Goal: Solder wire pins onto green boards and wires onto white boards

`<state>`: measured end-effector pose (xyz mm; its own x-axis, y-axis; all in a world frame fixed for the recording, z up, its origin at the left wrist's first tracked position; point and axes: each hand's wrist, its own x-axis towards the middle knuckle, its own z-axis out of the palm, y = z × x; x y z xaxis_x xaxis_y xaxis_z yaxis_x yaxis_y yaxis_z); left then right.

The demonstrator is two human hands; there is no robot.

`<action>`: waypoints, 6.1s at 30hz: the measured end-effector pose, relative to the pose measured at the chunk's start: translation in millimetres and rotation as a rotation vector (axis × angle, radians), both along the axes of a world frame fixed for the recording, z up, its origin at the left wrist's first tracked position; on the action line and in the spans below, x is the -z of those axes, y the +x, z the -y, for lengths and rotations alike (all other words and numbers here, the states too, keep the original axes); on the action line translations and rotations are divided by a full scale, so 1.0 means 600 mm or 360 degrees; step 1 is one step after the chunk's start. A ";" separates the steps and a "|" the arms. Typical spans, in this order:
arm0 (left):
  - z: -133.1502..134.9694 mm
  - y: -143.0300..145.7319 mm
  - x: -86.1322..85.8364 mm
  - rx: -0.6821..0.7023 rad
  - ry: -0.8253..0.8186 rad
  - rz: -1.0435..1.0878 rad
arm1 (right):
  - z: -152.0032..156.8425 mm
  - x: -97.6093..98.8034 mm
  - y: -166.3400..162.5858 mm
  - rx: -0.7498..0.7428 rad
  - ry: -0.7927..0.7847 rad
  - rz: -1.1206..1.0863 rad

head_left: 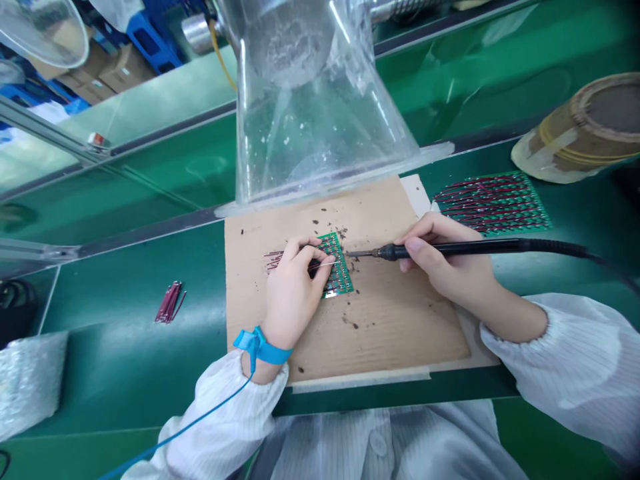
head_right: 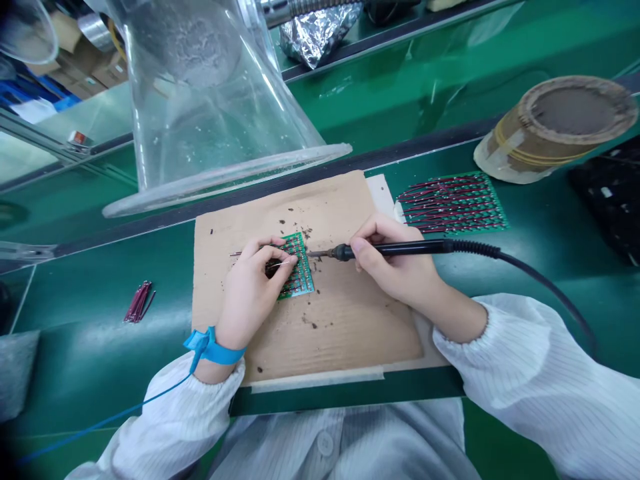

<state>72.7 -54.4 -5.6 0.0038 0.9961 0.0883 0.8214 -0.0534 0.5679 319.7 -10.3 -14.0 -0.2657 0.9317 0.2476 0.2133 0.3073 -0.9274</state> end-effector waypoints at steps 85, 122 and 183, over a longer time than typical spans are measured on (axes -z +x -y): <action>-0.030 -0.057 -0.012 0.0659 -0.0028 0.0166 | -0.015 -0.004 0.013 0.0030 -0.0102 -0.0132; -0.024 -0.046 0.002 0.0680 0.0027 -0.0093 | 0.002 0.006 0.029 -0.0240 -0.0064 -0.0016; -0.025 -0.037 0.006 0.0598 -0.0015 -0.0054 | -0.001 0.007 0.021 0.0081 -0.0227 -0.0278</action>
